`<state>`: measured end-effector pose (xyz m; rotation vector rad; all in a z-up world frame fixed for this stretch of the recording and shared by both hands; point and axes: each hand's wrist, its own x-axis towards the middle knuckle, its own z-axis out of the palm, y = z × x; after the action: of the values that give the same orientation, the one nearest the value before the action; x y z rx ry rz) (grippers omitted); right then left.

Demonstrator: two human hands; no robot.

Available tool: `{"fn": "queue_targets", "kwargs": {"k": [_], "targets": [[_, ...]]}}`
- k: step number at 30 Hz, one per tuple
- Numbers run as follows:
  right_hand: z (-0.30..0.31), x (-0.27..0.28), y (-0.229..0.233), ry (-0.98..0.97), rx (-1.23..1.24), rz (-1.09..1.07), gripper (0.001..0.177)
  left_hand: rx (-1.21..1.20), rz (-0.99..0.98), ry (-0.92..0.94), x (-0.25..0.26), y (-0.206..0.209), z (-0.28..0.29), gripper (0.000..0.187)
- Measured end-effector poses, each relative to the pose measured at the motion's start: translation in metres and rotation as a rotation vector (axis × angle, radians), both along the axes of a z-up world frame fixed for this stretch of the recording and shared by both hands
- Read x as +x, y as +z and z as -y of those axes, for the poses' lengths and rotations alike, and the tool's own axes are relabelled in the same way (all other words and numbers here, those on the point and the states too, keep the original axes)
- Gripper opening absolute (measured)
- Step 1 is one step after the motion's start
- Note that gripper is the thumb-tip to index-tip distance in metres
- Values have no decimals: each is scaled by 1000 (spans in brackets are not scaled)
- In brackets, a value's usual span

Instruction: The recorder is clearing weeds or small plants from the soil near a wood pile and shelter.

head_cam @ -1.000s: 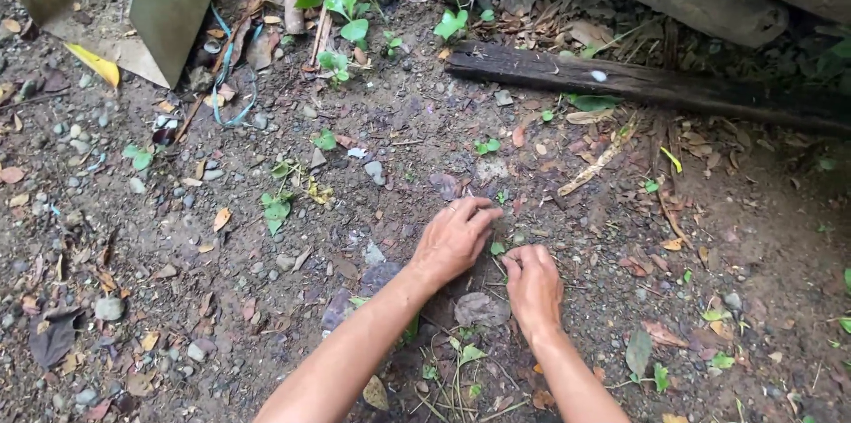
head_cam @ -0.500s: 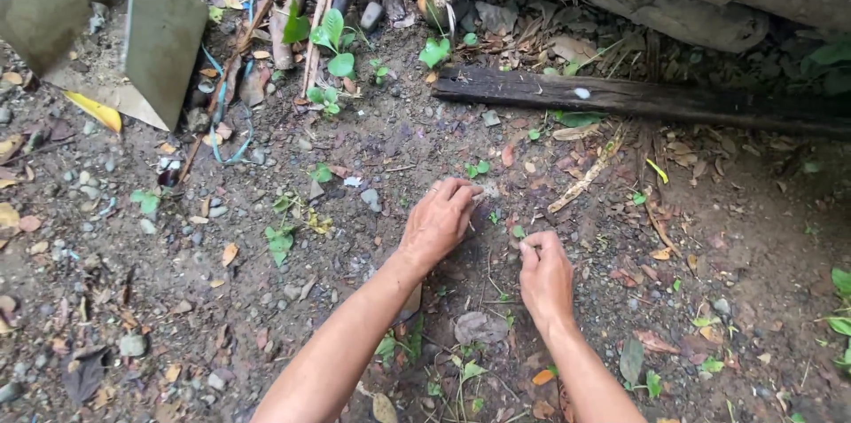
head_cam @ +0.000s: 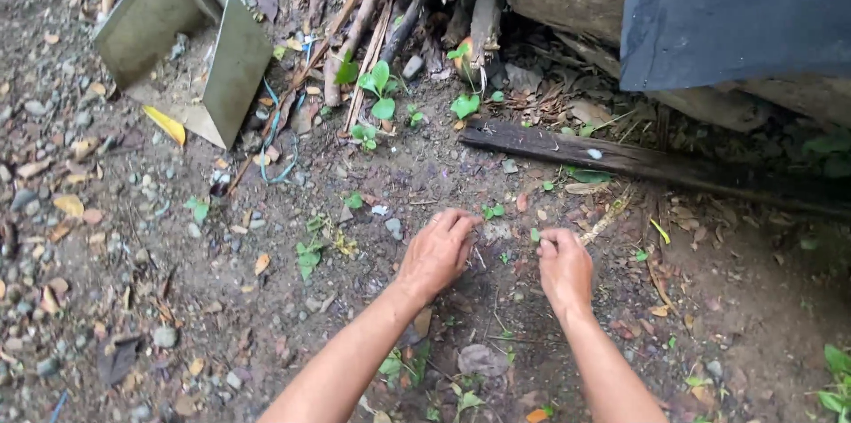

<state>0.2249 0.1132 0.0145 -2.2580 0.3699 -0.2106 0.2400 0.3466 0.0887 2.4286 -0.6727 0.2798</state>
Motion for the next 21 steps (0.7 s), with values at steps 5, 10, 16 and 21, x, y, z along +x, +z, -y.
{"fn": "queue_targets", "kwargs": {"k": [5, 10, 16, 21], "targets": [[23, 22, -9, 181, 83, 66, 13, 61, -20, 108, -9, 21, 20, 41], [47, 38, 14, 319, 217, -6, 19, 150, -31, 181, -13, 50, 42, 55], [51, 47, -22, 408, -68, 151, 14, 294, -193, 75, -7, 81, 32, 68], [11, 53, -32, 203, 8, 53, 18, 467, -190, -36, 8, 94, -11, 63]]}}
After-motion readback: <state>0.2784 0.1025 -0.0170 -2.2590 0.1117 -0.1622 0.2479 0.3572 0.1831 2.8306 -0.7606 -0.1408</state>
